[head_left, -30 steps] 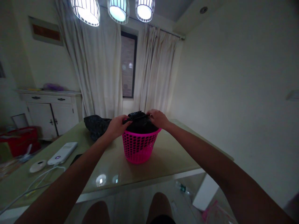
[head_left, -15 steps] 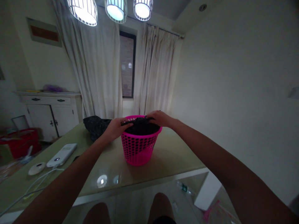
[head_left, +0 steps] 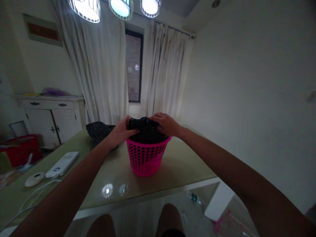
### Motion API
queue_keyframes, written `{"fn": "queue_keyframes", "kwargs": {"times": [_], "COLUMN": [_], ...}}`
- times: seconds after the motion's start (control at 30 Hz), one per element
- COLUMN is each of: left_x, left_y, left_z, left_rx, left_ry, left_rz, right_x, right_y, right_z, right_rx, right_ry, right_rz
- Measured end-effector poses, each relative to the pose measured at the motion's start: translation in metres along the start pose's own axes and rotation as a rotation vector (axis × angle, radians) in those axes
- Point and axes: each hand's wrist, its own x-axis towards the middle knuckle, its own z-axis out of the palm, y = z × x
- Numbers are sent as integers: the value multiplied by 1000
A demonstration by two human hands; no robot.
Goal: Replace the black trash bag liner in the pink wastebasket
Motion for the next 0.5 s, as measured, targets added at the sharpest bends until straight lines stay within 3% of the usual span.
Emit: {"fn": "queue_keyframes", "kwargs": {"times": [0.07, 0.13, 0.23, 0.3, 0.4, 0.5], "left_x": [-6, -14, -23, -26, -27, -34], "left_y": [4, 3, -4, -8, -3, 11], "left_z": [3, 1, -8, -12, -12, -14], "left_rx": [-69, -168, -318, -361, -361, -416], "left_ry": [-24, 25, 237, 364, 374, 357], "left_rz": [-20, -26, 1, -3, -33, -13], "right_x": [5, 4, -6, -13, -19, -21], "right_y": [-2, 7, 27, 34, 26, 15], "right_z": [0, -1, 0, 2, 3, 0], "right_rx": [-27, -17, -3, 28, 135, 193], "right_ry": [-48, -70, -86, -44, 156, 224], "right_rz": [108, 294, 500, 559, 469, 119]}}
